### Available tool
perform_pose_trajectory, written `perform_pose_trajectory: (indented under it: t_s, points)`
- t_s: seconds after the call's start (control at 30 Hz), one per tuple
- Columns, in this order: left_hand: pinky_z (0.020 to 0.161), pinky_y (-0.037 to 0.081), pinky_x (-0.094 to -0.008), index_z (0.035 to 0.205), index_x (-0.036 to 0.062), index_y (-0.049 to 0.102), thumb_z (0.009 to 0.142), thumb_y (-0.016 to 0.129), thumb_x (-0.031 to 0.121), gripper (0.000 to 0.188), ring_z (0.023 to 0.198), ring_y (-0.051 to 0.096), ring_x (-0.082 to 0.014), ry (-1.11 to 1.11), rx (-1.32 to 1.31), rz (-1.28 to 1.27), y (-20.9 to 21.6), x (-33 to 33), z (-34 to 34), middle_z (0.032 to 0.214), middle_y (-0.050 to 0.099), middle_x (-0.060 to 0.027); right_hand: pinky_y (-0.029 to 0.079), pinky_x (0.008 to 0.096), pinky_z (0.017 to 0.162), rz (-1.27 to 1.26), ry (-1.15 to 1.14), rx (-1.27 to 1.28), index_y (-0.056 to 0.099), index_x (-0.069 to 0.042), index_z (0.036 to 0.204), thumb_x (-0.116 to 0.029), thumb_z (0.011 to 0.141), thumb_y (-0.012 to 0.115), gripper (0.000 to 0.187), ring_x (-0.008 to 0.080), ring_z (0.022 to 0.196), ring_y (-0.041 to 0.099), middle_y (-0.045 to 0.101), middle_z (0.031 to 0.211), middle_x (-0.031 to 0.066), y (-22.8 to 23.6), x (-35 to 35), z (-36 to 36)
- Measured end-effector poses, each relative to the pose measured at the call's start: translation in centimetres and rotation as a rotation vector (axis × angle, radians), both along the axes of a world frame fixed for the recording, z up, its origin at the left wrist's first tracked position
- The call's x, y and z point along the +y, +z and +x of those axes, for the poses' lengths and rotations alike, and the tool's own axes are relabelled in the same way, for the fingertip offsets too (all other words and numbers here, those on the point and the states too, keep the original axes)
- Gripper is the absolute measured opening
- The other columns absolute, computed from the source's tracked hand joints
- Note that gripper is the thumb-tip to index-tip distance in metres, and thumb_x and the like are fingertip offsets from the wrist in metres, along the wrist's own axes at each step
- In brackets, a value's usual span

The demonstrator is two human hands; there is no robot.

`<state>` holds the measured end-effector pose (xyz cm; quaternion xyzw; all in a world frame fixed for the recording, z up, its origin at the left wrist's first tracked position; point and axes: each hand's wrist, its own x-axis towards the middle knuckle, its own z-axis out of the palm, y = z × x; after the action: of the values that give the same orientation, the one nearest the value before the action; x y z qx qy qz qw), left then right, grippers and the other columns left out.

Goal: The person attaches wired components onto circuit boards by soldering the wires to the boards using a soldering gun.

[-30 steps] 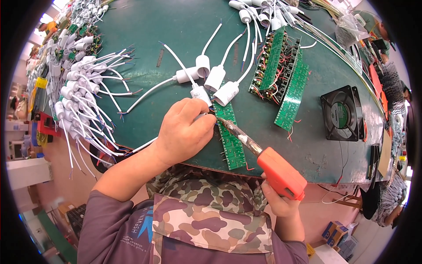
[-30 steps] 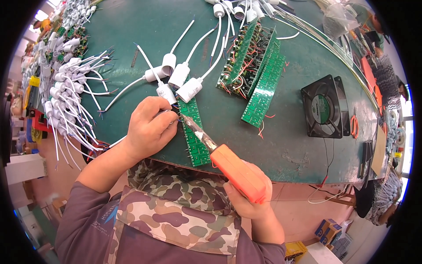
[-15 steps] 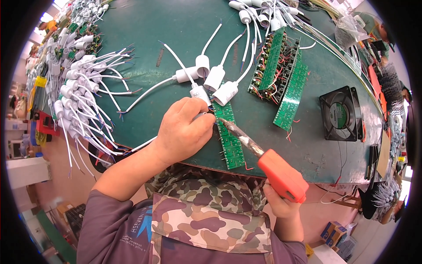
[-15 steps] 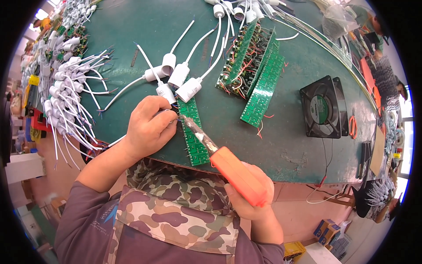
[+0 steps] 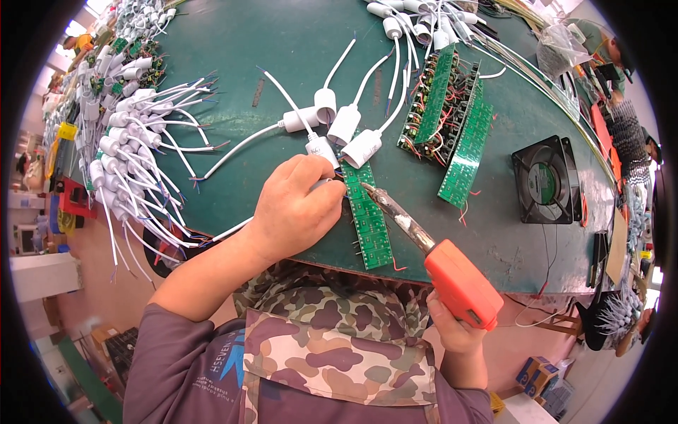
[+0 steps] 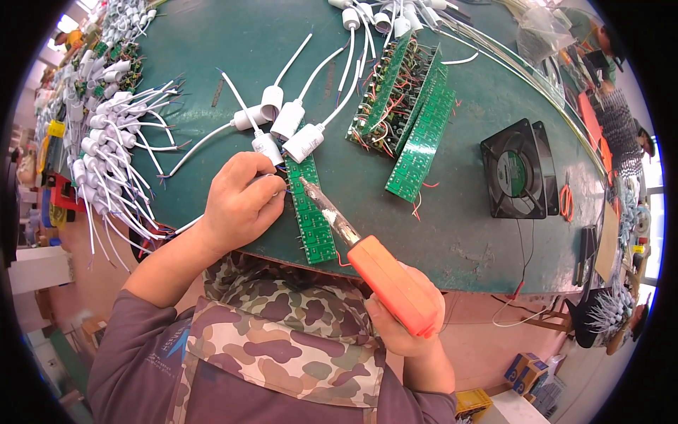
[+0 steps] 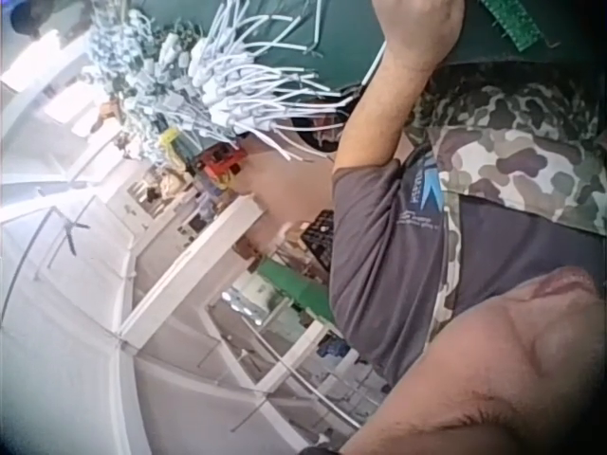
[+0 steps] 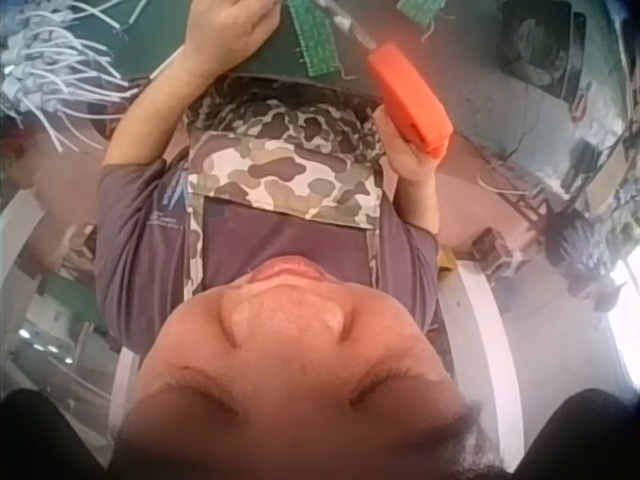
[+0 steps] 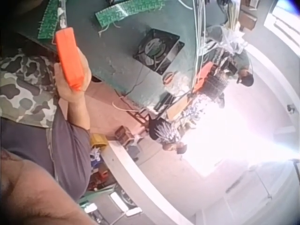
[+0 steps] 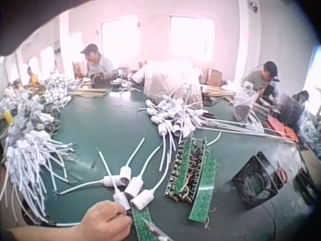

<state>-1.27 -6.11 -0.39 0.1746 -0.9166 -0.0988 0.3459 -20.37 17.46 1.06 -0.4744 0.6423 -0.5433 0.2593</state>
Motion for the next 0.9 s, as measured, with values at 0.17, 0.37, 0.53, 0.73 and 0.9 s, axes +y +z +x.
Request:
perform_pose_trajectory:
  t_s: [0.17, 0.37, 0.53, 0.73, 0.9]
  points:
    - [0.069, 0.049, -0.0381, 0.083, 0.0044, 0.059, 0.066, 0.069, 0.0, 0.02, 0.08, 0.057, -0.0288, -0.004, 0.028, 0.077, 0.3, 0.2, -0.1, 0.091, 0.053, -0.0092, 0.052, 0.0339, 0.078, -0.023, 0.062, -0.001, 0.063, 0.004, 0.111, -0.003, 0.076, 0.073, 0.037, 0.021, 0.073, 0.065, 0.066, 0.08, 0.006, -0.8, 0.5, -0.7]
    - [0.073, 0.049, -0.038, 0.084, 0.0036, 0.059, 0.068, 0.069, 0.001, 0.019, 0.084, 0.058, -0.0298, -0.066, 0.041, 0.205, 0.7, 0.2, 0.2, 0.094, 0.056, -0.0104, 0.053, 0.0334, 0.078, -0.044, 0.062, 0.022, 0.061, 0.005, 0.115, -0.003, 0.076, 0.073, 0.041, 0.0194, 0.069, 0.064, 0.066, 0.077, 0.0051, -0.8, 0.5, -0.7]
    - [0.074, 0.049, -0.0374, 0.085, 0.0033, 0.059, 0.07, 0.07, 0.001, 0.019, 0.086, 0.058, -0.0299, -0.107, 0.042, 0.265, 0.9, -0.1, 0.5, 0.097, 0.057, -0.0111, 0.053, 0.0335, 0.078, -0.061, 0.077, 0.061, 0.061, 0.005, 0.114, -0.002, 0.075, 0.072, 0.041, 0.0193, 0.069, 0.065, 0.066, 0.077, 0.0051, -1.1, 0.6, -1.0]
    - [0.073, 0.049, -0.0371, 0.084, 0.0028, 0.059, 0.07, 0.069, 0.0, 0.017, 0.085, 0.058, -0.03, -0.152, 0.005, 0.239, 1.1, -0.3, 0.5, 0.096, 0.058, -0.0108, 0.053, 0.0331, 0.076, -0.05, 0.068, 0.045, 0.061, 0.006, 0.114, -0.001, 0.074, 0.072, 0.043, 0.0198, 0.07, 0.066, 0.067, 0.078, 0.0058, -1.3, 0.6, -1.0]
    - [0.07, 0.049, -0.0368, 0.081, 0.0025, 0.059, 0.067, 0.069, -0.003, 0.018, 0.082, 0.058, -0.0293, 0.003, 0.013, 0.163, 0.8, 0.5, 0.0, 0.093, 0.059, -0.0109, 0.054, 0.0331, 0.078, -0.02, 0.109, -0.034, 0.059, 0.007, 0.117, 0.0, 0.073, 0.073, 0.047, 0.0215, 0.074, 0.068, 0.069, 0.085, 0.008, -1.6, 0.7, -1.0]
